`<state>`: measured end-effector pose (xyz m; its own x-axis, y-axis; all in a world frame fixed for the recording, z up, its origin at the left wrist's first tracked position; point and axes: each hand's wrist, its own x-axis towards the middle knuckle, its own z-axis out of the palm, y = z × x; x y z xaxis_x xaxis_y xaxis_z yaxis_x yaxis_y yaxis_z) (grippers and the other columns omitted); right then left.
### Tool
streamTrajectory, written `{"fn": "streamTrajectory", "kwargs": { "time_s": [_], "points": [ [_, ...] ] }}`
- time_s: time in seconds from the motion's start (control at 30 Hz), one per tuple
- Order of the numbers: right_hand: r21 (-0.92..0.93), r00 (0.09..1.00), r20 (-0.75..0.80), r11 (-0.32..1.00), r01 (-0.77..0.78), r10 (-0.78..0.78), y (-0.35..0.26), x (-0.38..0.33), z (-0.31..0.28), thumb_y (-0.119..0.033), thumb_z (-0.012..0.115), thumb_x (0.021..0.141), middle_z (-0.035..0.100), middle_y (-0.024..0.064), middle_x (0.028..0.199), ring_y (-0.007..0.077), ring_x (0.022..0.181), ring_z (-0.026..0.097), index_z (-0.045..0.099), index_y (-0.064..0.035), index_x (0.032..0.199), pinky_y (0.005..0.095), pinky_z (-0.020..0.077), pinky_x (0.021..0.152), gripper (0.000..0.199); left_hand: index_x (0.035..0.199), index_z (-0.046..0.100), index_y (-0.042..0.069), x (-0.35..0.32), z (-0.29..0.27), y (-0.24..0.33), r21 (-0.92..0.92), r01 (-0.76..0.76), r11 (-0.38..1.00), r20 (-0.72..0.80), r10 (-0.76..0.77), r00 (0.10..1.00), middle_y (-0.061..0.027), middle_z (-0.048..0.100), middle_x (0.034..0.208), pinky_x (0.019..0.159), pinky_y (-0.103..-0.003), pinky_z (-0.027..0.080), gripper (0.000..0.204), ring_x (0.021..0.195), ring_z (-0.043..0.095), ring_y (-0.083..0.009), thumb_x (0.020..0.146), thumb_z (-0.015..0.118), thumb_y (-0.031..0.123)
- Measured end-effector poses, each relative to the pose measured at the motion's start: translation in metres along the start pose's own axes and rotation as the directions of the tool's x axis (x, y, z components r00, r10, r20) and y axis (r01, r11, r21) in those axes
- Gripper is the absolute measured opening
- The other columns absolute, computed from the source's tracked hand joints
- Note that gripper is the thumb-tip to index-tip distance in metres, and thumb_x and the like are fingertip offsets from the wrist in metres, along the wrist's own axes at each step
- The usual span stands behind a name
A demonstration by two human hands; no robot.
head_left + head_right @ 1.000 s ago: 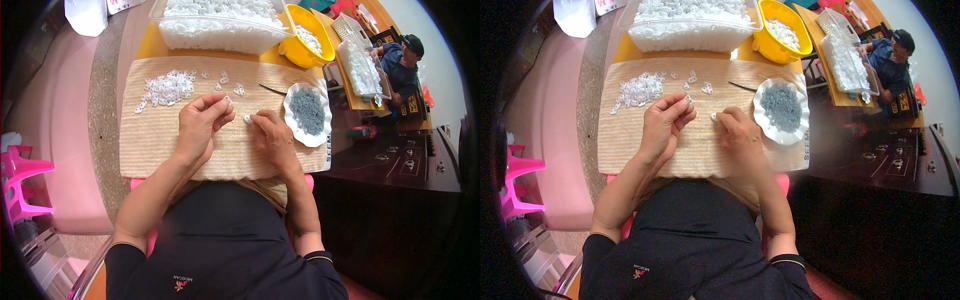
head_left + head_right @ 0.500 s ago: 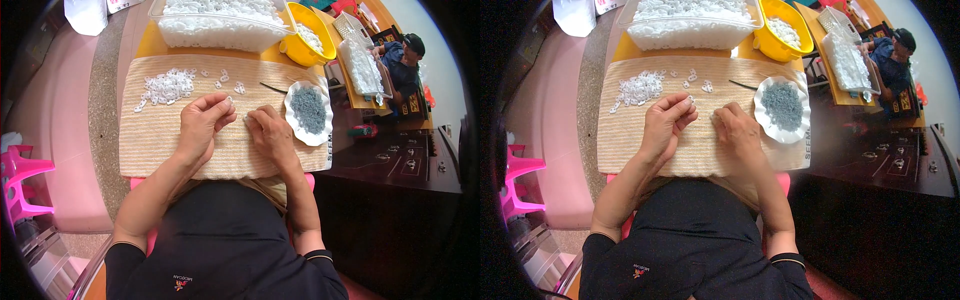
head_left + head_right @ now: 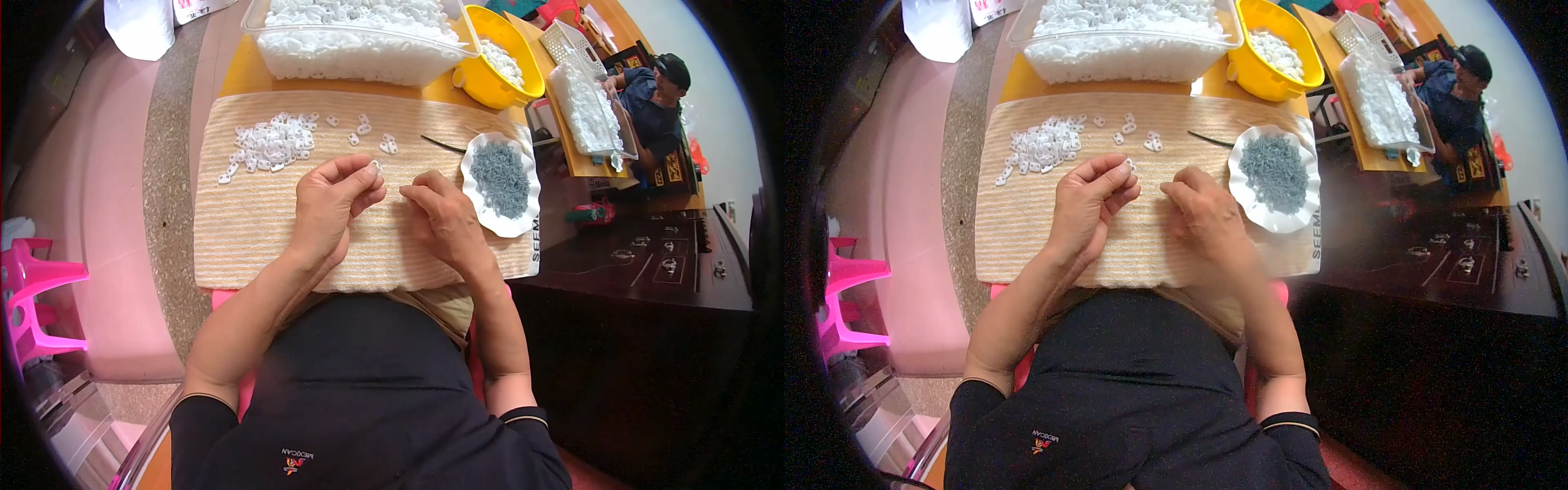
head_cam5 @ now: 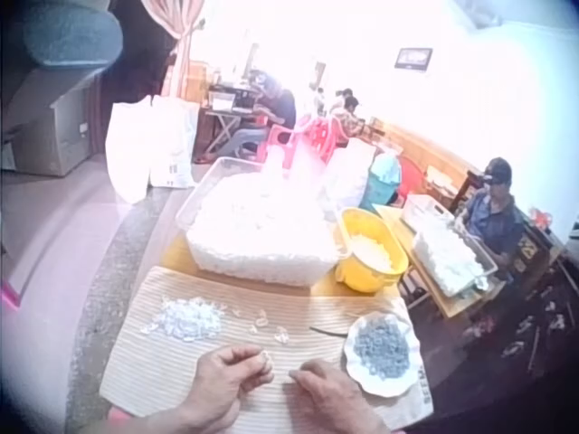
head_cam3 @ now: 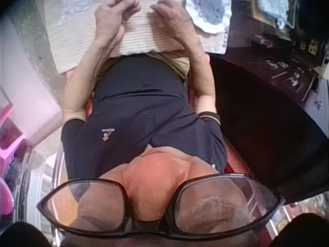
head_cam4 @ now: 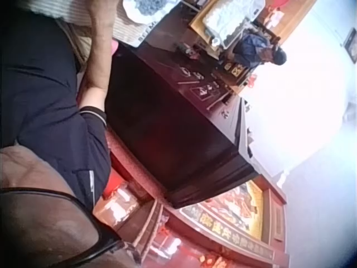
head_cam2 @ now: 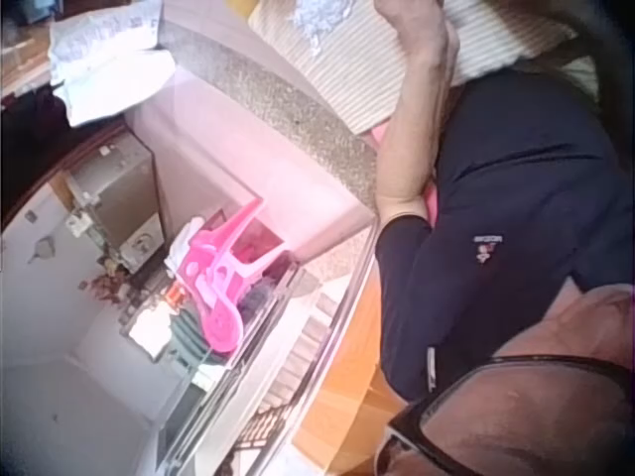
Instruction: Assembling small white plastic components by inserting metal pins or screws using tweezers.
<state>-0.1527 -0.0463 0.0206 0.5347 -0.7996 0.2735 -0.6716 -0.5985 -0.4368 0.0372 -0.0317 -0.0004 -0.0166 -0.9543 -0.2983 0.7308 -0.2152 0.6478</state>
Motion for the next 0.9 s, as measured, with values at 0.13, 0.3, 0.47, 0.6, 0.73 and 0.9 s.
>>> {"fn": "streamTrajectory", "kwargs": {
  "time_s": [0.13, 0.3, 0.47, 0.6, 0.73, 0.9],
  "points": [
    [-0.062, 0.997, 0.043, 0.996, 0.061, -0.058, 0.000, 0.003, -0.009, 0.006, 0.058, 0.076, 0.061, 0.0147, 0.093, 0.0325, 0.080, 0.062, 0.063, -0.0016, 0.100, 0.0384, 0.0499, 0.070, 0.025, 0.104, 0.061, -0.001, 0.000, 0.000, -0.001, 0.005, 0.003, 1.000, 0.010, -0.003, 1.000, -0.0073, 0.066, 0.089, 0.073, -0.026, 0.059, 0.017, 0.079, 0.065, -0.0140, 0.088, 0.064, 0.003],
    [-0.054, 0.991, 0.133, 0.998, 0.038, -0.030, 0.005, 0.007, -0.006, 0.005, 0.057, 0.075, 0.060, 0.0161, 0.089, 0.0344, 0.082, 0.060, 0.062, -0.0009, 0.100, 0.0412, 0.0485, 0.071, 0.026, 0.105, 0.060, -0.001, -0.001, 0.002, -0.003, 0.024, 0.021, 1.000, -0.001, -0.021, 1.000, -0.0078, 0.066, 0.090, 0.073, -0.027, 0.059, 0.018, 0.079, 0.065, -0.0141, 0.088, 0.064, 0.003],
    [-0.117, 0.984, 0.179, 0.992, 0.040, -0.019, 0.005, 0.008, -0.003, 0.002, 0.056, 0.077, 0.058, 0.0161, 0.085, 0.0340, 0.082, 0.059, 0.061, -0.0006, 0.098, 0.0413, 0.0481, 0.072, 0.022, 0.106, 0.060, -0.001, 0.000, 0.001, -0.003, 0.029, 0.031, 0.999, 0.001, -0.031, 1.000, -0.0084, 0.066, 0.090, 0.074, -0.027, 0.059, 0.019, 0.080, 0.066, -0.0144, 0.088, 0.064, 0.003],
    [-0.144, 0.981, 0.188, 0.987, 0.068, -0.041, 0.005, 0.008, -0.004, 0.000, 0.055, 0.078, 0.057, 0.0157, 0.083, 0.0338, 0.080, 0.058, 0.061, -0.0011, 0.096, 0.0411, 0.0480, 0.072, 0.018, 0.105, 0.060, -0.002, -0.001, 0.001, -0.004, 0.027, 0.034, 0.999, 0.009, -0.034, 0.999, -0.0086, 0.066, 0.090, 0.074, -0.026, 0.059, 0.019, 0.080, 0.066, -0.0147, 0.088, 0.064, 0.003],
    [-0.115, 0.961, 0.276, 0.993, 0.025, 0.008, 0.006, 0.012, -0.007, 0.000, 0.055, 0.078, 0.055, 0.0148, 0.085, 0.0332, 0.088, 0.057, 0.054, -0.0028, 0.091, 0.0432, 0.0482, 0.077, 0.013, 0.104, 0.061, -0.002, -0.001, 0.001, -0.005, 0.027, 0.041, 0.999, 0.014, -0.041, 0.999, -0.0086, 0.066, 0.090, 0.074, -0.027, 0.059, 0.017, 0.080, 0.066, -0.0146, 0.088, 0.064, 0.003],
    [0.184, 0.989, 0.084, 0.974, -0.134, 0.120, 0.011, 0.009, -0.002, 0.000, 0.063, 0.081, 0.061, 0.0111, 0.080, 0.0229, 0.073, 0.061, 0.063, -0.0011, 0.104, 0.0313, 0.0487, 0.069, 0.023, 0.101, 0.062, -0.003, -0.002, 0.004, -0.002, 0.038, 0.059, 0.998, 0.011, -0.060, 0.998, -0.0075, 0.064, 0.088, 0.072, -0.025, 0.058, 0.015, 0.078, 0.064, -0.0132, 0.088, 0.064, 0.002]
  ]
}}
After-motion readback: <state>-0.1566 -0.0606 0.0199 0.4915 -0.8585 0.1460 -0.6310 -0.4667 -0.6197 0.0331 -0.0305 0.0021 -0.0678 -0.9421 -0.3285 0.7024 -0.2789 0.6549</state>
